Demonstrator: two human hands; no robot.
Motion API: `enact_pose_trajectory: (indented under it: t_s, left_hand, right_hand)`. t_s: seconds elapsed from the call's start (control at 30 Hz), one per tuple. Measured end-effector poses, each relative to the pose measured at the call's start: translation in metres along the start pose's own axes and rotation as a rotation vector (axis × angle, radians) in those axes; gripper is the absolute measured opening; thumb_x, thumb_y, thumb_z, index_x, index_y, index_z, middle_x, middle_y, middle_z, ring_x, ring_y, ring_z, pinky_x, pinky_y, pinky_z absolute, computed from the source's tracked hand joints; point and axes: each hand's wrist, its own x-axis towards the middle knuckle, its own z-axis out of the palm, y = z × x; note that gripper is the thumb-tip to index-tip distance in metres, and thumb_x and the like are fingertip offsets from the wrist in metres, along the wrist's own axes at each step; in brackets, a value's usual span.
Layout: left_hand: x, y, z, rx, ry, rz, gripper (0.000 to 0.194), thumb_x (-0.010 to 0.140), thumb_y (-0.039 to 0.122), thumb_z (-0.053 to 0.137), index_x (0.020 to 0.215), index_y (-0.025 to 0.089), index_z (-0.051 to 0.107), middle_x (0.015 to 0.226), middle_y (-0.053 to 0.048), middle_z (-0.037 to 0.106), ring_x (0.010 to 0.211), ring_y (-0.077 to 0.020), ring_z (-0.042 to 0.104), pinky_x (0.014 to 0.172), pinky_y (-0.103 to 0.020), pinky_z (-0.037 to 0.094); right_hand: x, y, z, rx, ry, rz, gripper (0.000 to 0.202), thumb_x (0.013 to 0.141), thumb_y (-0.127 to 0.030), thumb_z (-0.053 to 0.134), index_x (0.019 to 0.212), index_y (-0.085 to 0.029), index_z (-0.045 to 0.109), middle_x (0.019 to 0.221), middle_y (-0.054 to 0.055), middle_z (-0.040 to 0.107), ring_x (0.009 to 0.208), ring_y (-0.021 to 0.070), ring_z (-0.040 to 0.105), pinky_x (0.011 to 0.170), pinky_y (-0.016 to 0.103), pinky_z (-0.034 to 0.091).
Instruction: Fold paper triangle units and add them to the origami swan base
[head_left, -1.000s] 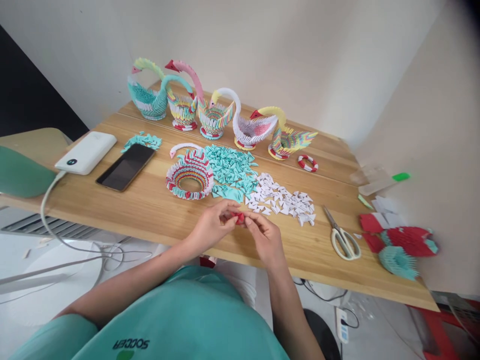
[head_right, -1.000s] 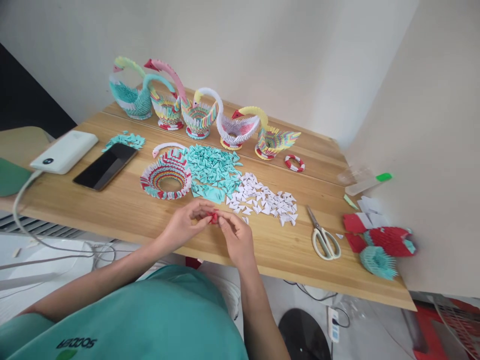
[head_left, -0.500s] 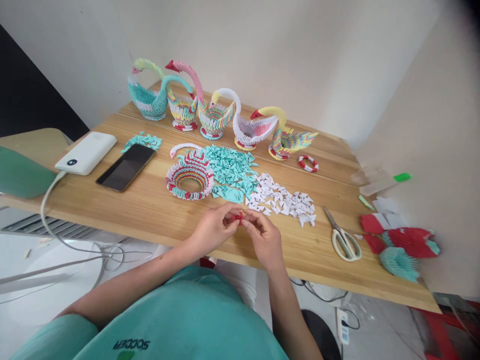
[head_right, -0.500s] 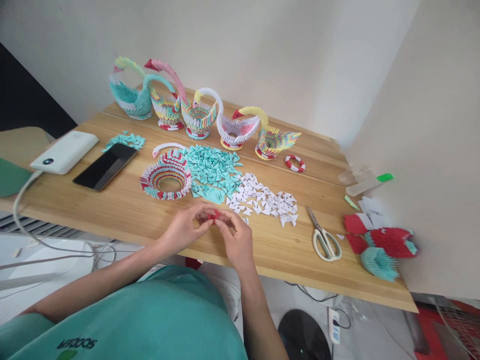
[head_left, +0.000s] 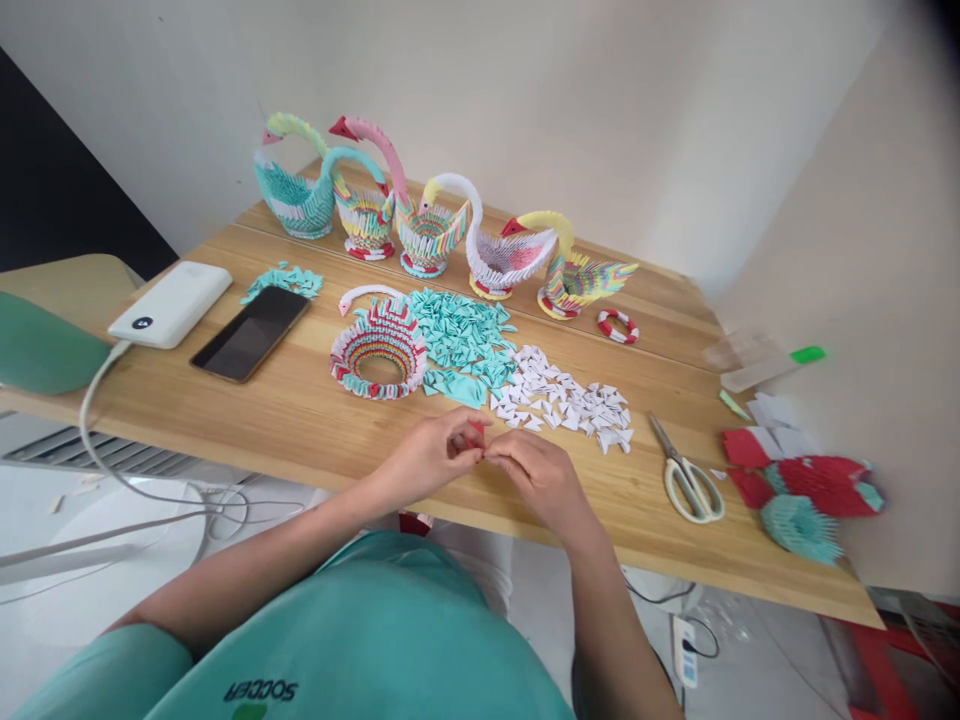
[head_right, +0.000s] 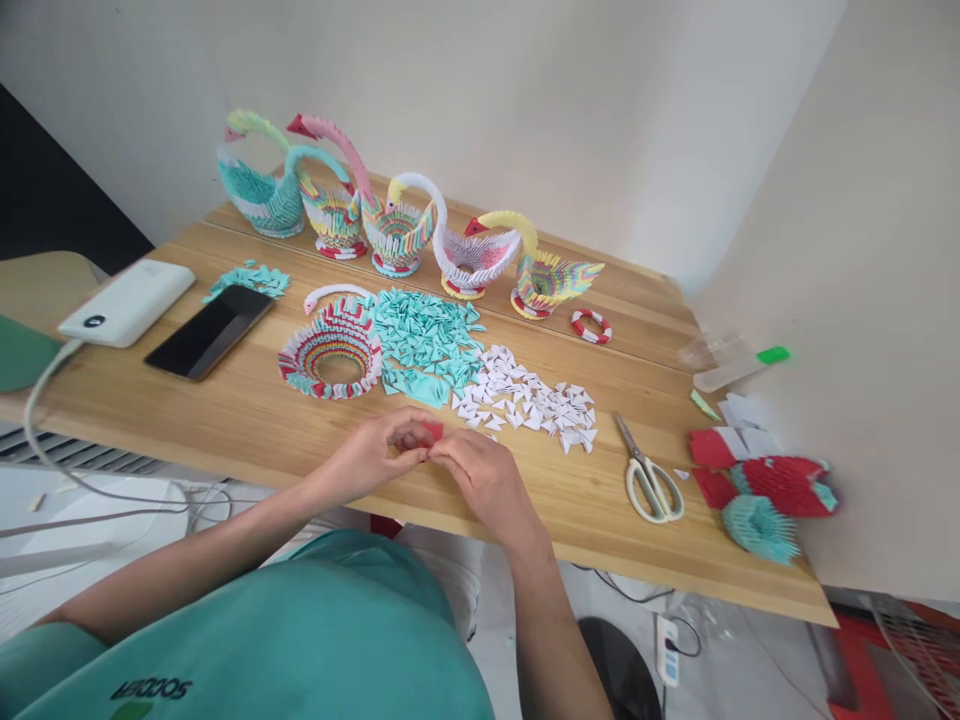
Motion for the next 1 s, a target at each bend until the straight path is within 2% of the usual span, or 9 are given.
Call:
enact_pose_trajectory:
  t_s: [0.2, 0.33, 0.5, 0.8, 1.0]
  left_hand:
    - [-0.001, 0.001, 0.0, -0.078, -0.037, -0.039, 0.035, 0.081, 0.009, 0.056, 0.115, 0.015, 0.058, 0.097, -0.007, 0.071, 0.089, -0.0152, 0.068, 0.082, -0.027, 0.053]
    - [0.0, -0.002, 0.003, 0.012, 0.012, -0.016, 0.039, 0.079, 0.005, 0.054, 0.116, 0.016, 0.06, 0.101, -0.007, 0.072, 0.087, -0.0154, 0.068, 0.081, -0.027, 0.054]
    - [0.0, -0.001, 0.006, 0.04, 0.053, 0.013, 0.038, 0.082, 0.008, 0.054, 0.118, 0.018, 0.06, 0.106, -0.007, 0.072, 0.098, -0.0172, 0.068, 0.083, -0.026, 0.053]
    - [-0.003, 0.008, 0.008, 0.088, 0.091, 0.058, 0.032, 0.083, 0.009, 0.055, 0.112, 0.017, 0.064, 0.108, -0.006, 0.072, 0.092, -0.0159, 0.069, 0.081, -0.025, 0.054]
    - [-0.004, 0.008, 0.01, 0.086, 0.108, 0.055, 0.031, 0.084, 0.012, 0.055, 0.113, 0.016, 0.063, 0.108, -0.007, 0.072, 0.091, -0.0163, 0.069, 0.08, -0.026, 0.055]
  right_hand:
    - [-0.002, -0.001, 0.003, 0.016, 0.097, 0.091, 0.017, 0.092, -0.024, 0.051, 0.085, -0.025, 0.067, 0.082, 0.002, 0.071, 0.077, 0.0192, 0.065, 0.073, 0.03, 0.049]
    - [-0.004, -0.002, 0.009, 0.035, 0.168, 0.165, 0.014, 0.092, -0.025, 0.052, 0.086, -0.025, 0.065, 0.082, 0.001, 0.07, 0.075, 0.0183, 0.065, 0.072, 0.029, 0.049]
    - [-0.006, -0.005, 0.016, 0.05, 0.236, 0.191, 0.011, 0.092, -0.026, 0.054, 0.087, -0.024, 0.064, 0.083, 0.001, 0.07, 0.076, 0.0172, 0.065, 0.072, 0.028, 0.049]
    - [-0.008, -0.008, 0.025, 0.204, 0.35, 0.287, 0.006, 0.087, -0.025, 0.061, 0.093, -0.023, 0.063, 0.087, 0.002, 0.071, 0.08, 0.0171, 0.066, 0.076, 0.029, 0.052]
    - [-0.008, -0.01, 0.027, 0.342, 0.351, 0.318, 0.009, 0.087, -0.026, 0.06, 0.091, -0.022, 0.068, 0.088, 0.002, 0.072, 0.081, 0.0173, 0.067, 0.076, 0.029, 0.052]
